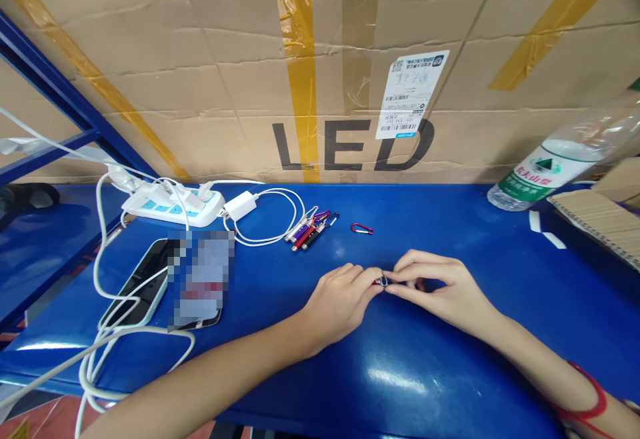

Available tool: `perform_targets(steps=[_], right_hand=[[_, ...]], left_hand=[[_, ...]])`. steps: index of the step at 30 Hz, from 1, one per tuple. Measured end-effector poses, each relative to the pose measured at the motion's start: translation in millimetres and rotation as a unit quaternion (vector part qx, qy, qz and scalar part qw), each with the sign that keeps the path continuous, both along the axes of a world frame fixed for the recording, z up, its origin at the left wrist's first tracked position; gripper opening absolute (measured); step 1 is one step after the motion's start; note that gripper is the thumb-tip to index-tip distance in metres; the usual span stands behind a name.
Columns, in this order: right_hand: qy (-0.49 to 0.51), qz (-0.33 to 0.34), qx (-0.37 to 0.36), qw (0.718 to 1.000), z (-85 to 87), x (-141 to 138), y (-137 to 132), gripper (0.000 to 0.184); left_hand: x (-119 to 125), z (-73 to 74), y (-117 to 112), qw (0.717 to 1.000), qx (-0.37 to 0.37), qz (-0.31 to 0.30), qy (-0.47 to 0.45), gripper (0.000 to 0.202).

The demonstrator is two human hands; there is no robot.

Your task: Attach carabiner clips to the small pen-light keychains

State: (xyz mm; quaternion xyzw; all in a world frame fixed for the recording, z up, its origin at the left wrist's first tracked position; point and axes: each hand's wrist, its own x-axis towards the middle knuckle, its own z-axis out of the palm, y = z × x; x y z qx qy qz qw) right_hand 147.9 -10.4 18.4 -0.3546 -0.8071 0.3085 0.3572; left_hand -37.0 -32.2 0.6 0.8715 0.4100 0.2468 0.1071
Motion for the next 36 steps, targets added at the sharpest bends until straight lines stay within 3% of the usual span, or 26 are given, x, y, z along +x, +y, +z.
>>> perform_targets(steps=[15,23,30,36], right_hand=[[0.018,0.061,-0.097,0.993,9.2,3,3,0.027],[0.018,0.034,-0.126,0.991,7.9,-4,3,0.032],[0.019,0.008,-0.088,0.996,-1.2,-8,-1,0.031],[0.019,-0.027,-0.12,0.992,-2.0,-12,-6,0.031]], left_hand=[[-1,-2.3,1,0.995,-0.039,-0.078,-0.045,0.014],[-1,-8.0,4,0.993,-0.084,-0.074,-0.042,0.007],[-2,-10.0,5,0.996,0.013,-0.077,-0.041,0.017],[-3,-9.2,5,0.994,0.075,-0.06,-0.05,0.019]])
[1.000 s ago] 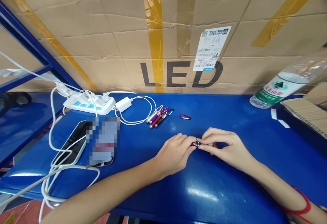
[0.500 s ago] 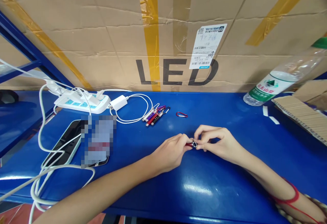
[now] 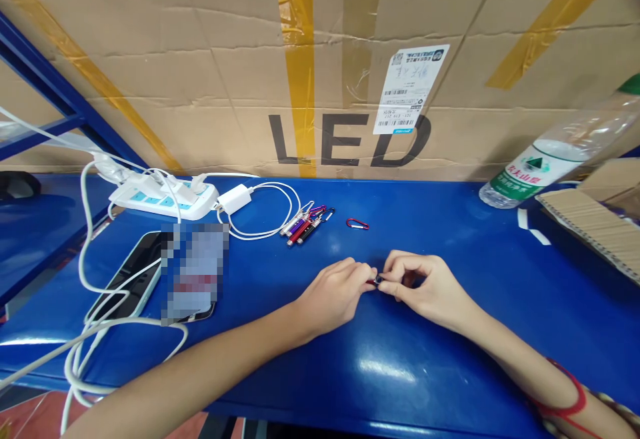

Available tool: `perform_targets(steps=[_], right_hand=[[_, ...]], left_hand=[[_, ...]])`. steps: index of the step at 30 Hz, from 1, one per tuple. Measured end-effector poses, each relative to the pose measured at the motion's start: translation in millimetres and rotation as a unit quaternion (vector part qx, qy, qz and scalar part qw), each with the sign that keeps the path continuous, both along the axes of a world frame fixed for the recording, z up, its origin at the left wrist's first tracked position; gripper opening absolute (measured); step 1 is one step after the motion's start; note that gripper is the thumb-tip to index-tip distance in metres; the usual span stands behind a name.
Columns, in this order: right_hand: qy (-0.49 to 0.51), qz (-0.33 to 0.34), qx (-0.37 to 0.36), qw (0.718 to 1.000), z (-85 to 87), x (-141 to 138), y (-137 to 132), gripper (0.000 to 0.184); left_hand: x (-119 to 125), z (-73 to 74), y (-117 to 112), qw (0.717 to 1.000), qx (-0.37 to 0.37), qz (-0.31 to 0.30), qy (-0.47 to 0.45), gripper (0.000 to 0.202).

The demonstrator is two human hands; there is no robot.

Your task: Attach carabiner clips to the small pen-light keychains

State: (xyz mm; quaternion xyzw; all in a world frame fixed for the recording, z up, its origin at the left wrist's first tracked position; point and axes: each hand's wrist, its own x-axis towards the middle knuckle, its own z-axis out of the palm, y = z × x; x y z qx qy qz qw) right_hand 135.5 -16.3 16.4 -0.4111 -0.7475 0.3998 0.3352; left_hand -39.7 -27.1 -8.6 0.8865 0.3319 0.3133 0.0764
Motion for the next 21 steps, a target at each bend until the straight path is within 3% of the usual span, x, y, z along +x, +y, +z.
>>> perform_targets(steps=[12,21], right_hand=[[0.017,-0.001,-0.126,0.992,-1.9,-0.9,3.8,0.039],[-0.033,-0.012,-0.107,0.994,0.6,1.1,4.0,0.037]], left_hand=[[1.3,-0.7,-1.7,0.997,0.039,0.057,0.029,0.019],[1.5,4.4,-4.3,0.996,-0.009,0.071,0.047,0.022]])
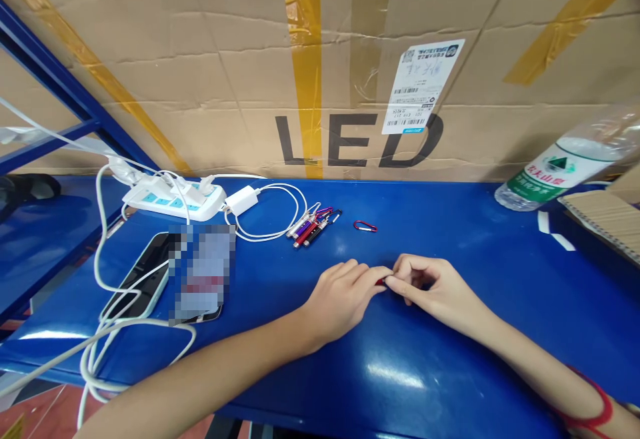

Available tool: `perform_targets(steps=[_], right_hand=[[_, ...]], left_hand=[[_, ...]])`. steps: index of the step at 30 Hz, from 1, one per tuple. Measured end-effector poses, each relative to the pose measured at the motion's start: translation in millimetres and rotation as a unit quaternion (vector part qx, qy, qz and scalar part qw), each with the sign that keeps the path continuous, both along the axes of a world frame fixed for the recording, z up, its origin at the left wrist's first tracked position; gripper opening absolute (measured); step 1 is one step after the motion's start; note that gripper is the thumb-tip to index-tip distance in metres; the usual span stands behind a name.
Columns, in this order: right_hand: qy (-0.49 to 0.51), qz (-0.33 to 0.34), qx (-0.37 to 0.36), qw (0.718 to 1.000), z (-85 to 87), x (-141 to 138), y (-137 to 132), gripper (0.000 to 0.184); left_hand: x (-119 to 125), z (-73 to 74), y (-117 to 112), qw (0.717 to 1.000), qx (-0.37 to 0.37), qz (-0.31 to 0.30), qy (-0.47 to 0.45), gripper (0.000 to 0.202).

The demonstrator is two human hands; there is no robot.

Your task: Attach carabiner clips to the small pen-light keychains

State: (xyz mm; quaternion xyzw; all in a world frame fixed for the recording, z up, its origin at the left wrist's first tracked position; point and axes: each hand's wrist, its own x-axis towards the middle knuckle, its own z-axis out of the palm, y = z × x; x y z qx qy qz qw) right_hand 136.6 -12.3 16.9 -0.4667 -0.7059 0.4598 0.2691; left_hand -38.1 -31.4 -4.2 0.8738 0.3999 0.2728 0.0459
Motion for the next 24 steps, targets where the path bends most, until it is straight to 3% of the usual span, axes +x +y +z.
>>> perform_targets(steps=[11,24], right_hand=[[-0.068,-0.002,0.135,0.989,-8.2,4,-2,0.033],[-0.089,0.027,0.24,0.966,-11.7,6,-7,0.018]], left_hand=[[0,-0.3,-1,0.999,-0.032,0.012,0.004,0.017],[0,3.4,0,0.998,-0.057,0.029,0.006,0.017]])
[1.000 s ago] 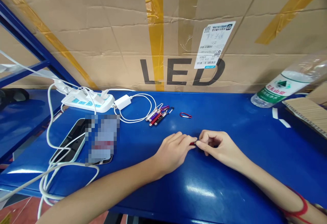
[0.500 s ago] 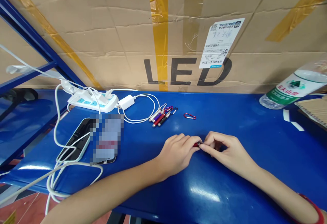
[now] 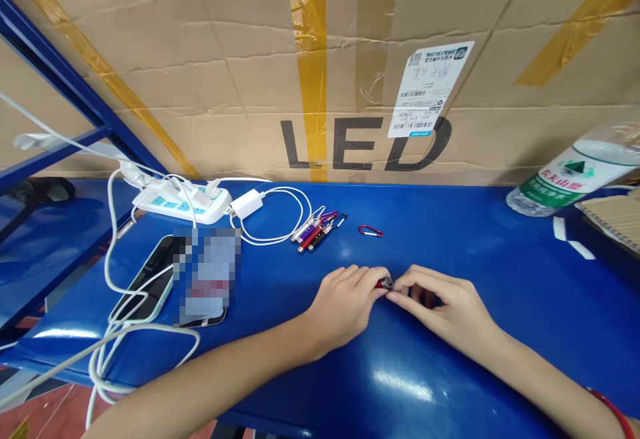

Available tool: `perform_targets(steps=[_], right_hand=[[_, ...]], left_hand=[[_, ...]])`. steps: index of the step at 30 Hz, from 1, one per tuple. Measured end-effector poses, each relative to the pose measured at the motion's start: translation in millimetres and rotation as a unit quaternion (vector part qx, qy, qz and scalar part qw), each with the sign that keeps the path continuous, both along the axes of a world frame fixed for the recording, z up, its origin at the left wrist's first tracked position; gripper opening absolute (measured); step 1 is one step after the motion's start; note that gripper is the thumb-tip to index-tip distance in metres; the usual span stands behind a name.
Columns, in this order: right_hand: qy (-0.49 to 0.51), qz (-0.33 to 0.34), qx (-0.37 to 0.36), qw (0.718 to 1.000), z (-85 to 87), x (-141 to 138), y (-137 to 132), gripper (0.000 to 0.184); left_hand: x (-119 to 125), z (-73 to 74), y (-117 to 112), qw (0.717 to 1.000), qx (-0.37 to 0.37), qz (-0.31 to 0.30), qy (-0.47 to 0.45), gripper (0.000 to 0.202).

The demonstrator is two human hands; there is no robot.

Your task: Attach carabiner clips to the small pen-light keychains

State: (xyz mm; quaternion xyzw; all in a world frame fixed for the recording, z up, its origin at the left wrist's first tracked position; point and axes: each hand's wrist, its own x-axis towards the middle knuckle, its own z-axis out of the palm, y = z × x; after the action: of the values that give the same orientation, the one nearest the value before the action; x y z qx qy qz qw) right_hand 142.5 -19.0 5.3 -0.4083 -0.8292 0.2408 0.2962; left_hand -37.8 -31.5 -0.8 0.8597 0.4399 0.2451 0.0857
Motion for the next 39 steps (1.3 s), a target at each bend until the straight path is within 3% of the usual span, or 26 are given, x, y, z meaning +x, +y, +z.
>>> perform_targets(steps=[8,18,24,31,39], right_hand=[[0.034,-0.022,0.037,0.998,1.2,0,-1,0.015],[0.055,0.03,0.082,0.995,6.9,0,2,0.016],[0.079,-0.006,0.077,0.994,8.6,-1,3,0.016],[0.095,0.042,0.057,0.993,10.4,2,8,0.011],[0.103,0.039,-0.023,0.994,12.3,1,8,0.018]], left_hand=[[-1,-0.9,0,1.0,-0.002,-0.002,0.005,0.016],[-1,-0.5,0,1.0,-0.027,0.003,-0.01,0.018],[0,1.0,0,0.999,-0.029,0.009,-0.022,0.016],[1,1.0,0,0.999,-0.027,-0.004,-0.021,0.016],[1,0.7,-1,0.999,-0.03,-0.009,-0.009,0.018]])
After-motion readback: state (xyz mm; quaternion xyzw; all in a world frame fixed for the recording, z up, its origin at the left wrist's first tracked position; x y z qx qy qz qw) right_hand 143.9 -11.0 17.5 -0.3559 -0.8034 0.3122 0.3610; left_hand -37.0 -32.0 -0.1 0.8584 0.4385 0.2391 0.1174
